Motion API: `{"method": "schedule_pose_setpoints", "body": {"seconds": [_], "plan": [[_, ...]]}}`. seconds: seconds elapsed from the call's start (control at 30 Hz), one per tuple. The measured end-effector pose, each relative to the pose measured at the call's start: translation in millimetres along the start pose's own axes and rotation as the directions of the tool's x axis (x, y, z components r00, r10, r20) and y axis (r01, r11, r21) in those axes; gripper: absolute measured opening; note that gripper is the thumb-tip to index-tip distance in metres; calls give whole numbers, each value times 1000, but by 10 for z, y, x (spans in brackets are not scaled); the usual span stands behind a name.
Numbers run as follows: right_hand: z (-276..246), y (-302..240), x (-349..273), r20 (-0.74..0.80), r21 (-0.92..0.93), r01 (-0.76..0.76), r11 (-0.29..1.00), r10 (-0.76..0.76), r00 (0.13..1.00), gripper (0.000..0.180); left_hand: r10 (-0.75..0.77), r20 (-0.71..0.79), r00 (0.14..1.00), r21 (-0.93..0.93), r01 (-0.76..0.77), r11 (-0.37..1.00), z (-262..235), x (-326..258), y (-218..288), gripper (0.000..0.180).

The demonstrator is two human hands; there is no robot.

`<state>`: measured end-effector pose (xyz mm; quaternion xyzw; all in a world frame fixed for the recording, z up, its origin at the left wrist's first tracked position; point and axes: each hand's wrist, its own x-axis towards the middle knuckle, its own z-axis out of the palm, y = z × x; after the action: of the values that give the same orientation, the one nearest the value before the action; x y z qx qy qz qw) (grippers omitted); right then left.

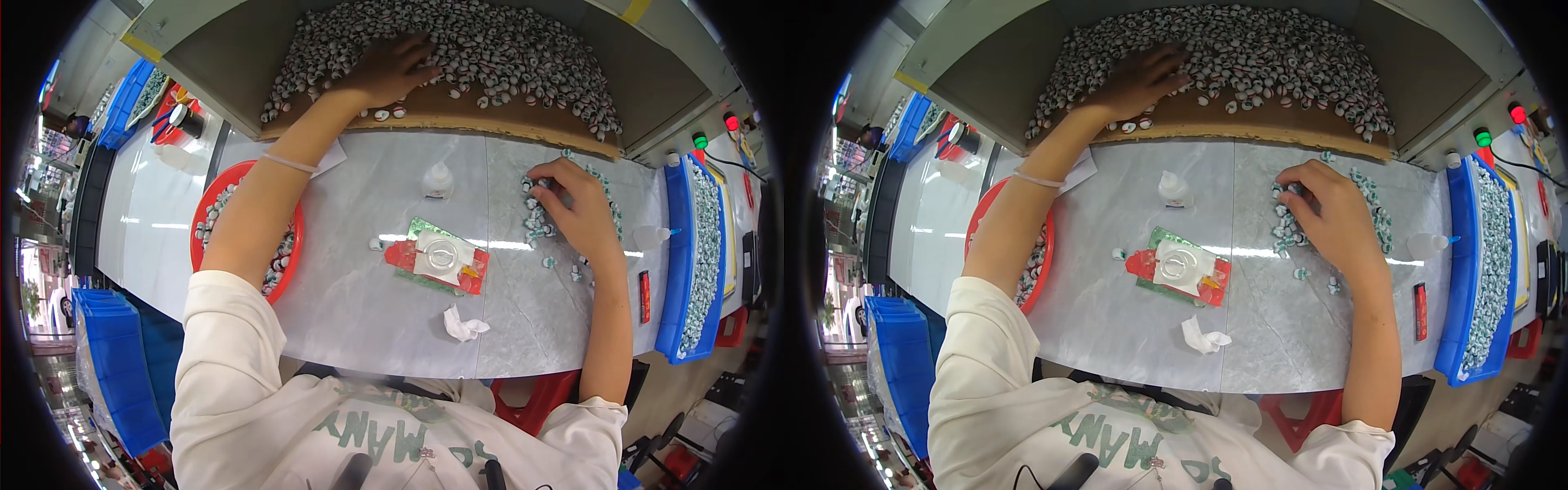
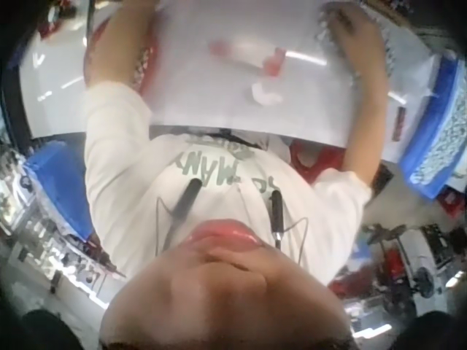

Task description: Assembling small plastic toy heads by gluing components together at a factory workstation.

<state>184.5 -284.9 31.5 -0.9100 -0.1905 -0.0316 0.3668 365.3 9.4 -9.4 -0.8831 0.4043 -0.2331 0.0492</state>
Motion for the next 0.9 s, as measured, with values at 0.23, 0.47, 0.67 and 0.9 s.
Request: {"method": "schedule_pose_setpoints", "body": {"seconds": [0.23,0.47,0.67,0.9], "plan": [[-6,-4,-8,7,4,14,1000,-14,1000,17,-51,-15,999,26,52,998,273,31,-140,32],[-17,13,-21,0,4,21,1000,-21,1000,17,-243,66,968,14,243,970,204,42,-90,36],[-10,-15,-14,-10,17,47,999,-47,999,16,-299,91,950,-59,305,951,82,-6,-148,46],[-23,21,-34,-6,14,29,999,-29,1000,16,-376,4,926,9,376,926,-76,87,67,49]]}}
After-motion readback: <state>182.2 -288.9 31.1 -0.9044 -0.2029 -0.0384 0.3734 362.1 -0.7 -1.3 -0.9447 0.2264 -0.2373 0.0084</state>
